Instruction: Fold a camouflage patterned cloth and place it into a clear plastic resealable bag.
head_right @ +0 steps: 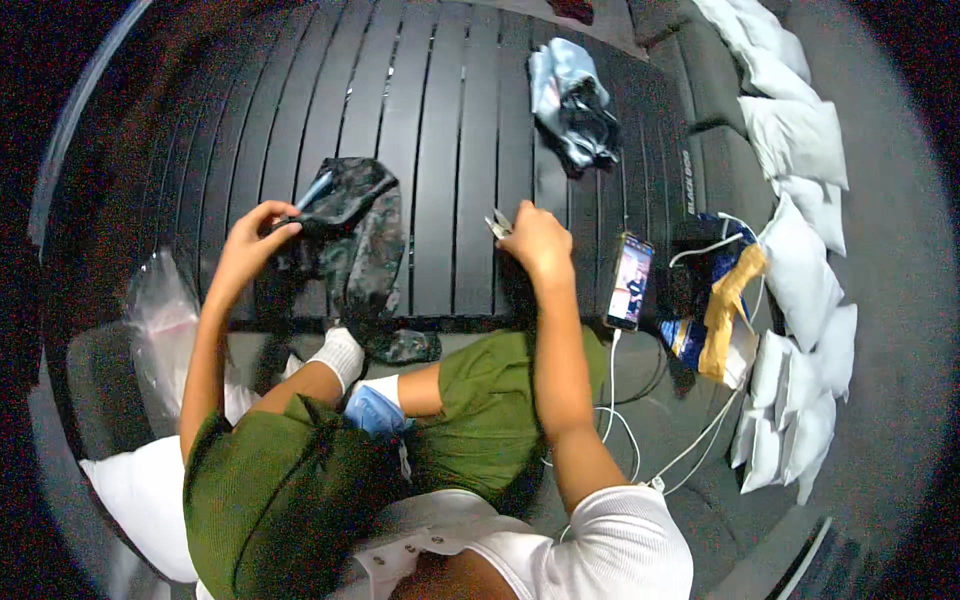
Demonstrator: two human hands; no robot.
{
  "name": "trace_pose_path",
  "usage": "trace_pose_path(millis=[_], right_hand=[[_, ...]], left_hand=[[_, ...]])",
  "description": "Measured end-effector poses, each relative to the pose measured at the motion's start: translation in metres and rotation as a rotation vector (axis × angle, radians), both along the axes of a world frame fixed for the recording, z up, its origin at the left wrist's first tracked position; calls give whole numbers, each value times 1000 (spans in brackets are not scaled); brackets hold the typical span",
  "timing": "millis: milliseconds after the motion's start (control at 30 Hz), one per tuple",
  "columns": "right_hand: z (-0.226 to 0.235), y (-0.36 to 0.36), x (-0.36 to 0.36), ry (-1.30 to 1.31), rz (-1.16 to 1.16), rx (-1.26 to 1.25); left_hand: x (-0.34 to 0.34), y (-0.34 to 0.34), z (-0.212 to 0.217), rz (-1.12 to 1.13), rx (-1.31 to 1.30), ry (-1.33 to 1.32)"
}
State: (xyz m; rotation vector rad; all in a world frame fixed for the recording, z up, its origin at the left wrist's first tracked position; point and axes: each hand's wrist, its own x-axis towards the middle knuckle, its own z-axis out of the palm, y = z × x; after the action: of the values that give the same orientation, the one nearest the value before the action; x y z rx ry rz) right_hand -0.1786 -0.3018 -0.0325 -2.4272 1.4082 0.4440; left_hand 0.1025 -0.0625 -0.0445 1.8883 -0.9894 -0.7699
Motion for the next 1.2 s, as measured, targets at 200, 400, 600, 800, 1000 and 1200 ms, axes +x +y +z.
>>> trace_pose_path(millis=[200, 400, 600, 800, 1000, 1200], right_hand=[[30, 48, 37, -245, 191, 419], [-19, 137, 52, -368, 360, 399], [-26, 112, 61, -688, 447, 576], [28, 36, 25, -1005, 35, 1413], [26, 1, 44, -1222, -352, 750], [13, -20, -1, -662, -353, 554]], left_hand=[[1, -7, 36, 45, -213, -42], [-8, -14, 93, 195, -344, 158], [-10, 8, 132, 258, -629, 369], [10, 35, 168, 480, -709, 314], [44, 17, 72, 491, -419, 586], [58, 52, -15, 500, -270, 847]])
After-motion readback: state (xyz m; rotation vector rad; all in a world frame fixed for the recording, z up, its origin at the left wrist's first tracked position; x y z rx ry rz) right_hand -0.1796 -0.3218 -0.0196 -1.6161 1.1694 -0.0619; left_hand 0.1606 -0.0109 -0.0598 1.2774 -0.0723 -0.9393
